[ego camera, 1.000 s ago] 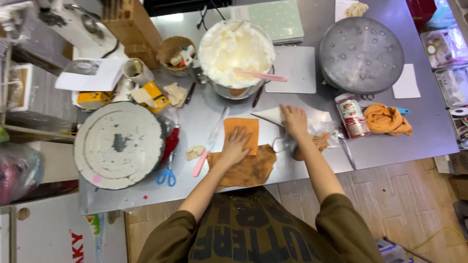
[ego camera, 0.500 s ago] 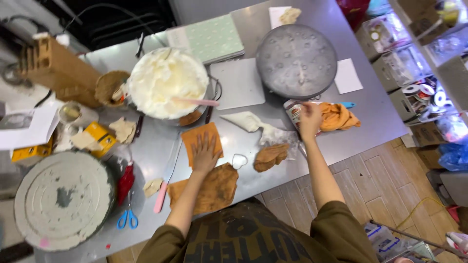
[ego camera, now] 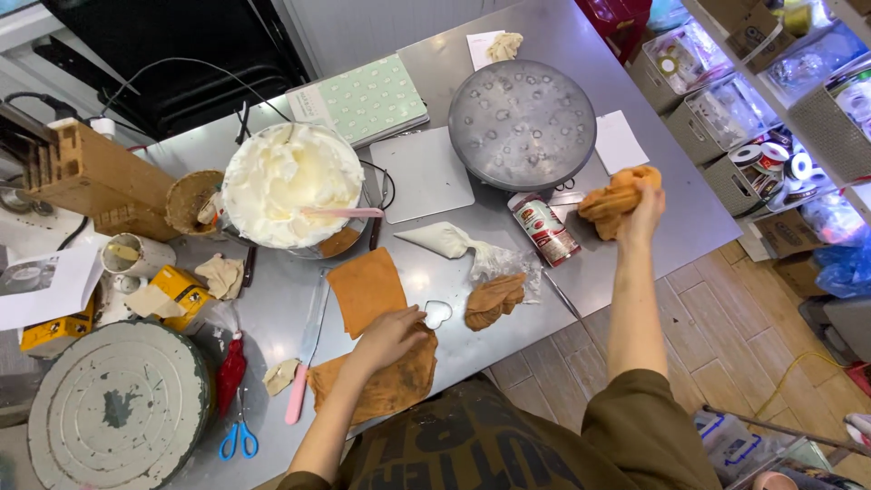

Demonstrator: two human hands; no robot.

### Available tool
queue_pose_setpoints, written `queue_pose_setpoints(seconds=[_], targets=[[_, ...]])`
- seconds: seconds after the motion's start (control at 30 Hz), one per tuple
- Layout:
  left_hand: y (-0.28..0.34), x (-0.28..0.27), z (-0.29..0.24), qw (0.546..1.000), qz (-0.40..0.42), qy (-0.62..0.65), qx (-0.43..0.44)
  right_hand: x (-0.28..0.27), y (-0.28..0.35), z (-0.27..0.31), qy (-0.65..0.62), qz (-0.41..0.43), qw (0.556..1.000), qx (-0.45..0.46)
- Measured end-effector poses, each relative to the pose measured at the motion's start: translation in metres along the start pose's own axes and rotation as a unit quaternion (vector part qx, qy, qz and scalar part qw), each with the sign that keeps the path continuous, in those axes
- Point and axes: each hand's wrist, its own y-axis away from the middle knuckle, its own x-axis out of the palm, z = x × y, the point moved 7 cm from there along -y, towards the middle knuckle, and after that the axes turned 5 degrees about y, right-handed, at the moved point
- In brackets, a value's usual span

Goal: The person wipes down several square cloths, a metal palette knife, and a cake scraper with an orange cloth. They then move a piping bag into a freezer, retrieve some plastic wrap and other items from a shelf, and finally place a plastic container into a large green plastic bag.

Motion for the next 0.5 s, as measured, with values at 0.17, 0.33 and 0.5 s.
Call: queue_pose_setpoints(seconds=[0.17, 0.33, 0.5], targets=[[0.011, -0.062, -0.102, 0.966, -0.079, 0.131, 0.21, 0.109, 0.12, 0.096, -0.043, 0.25, 0.967, -0.022], [0.047, -0.119, -0.163, 0.887, -0.276, 0.126, 0.348, 0.175, 0.271, 0.077, 0.046, 0.389, 0.92, -0.005], [0.082, -0.109, -0.112, 0.925, -0.265, 0.148, 0.228, 0.209, 0.378, -0.001, 0.067, 0.518, 0.851, 0.053]])
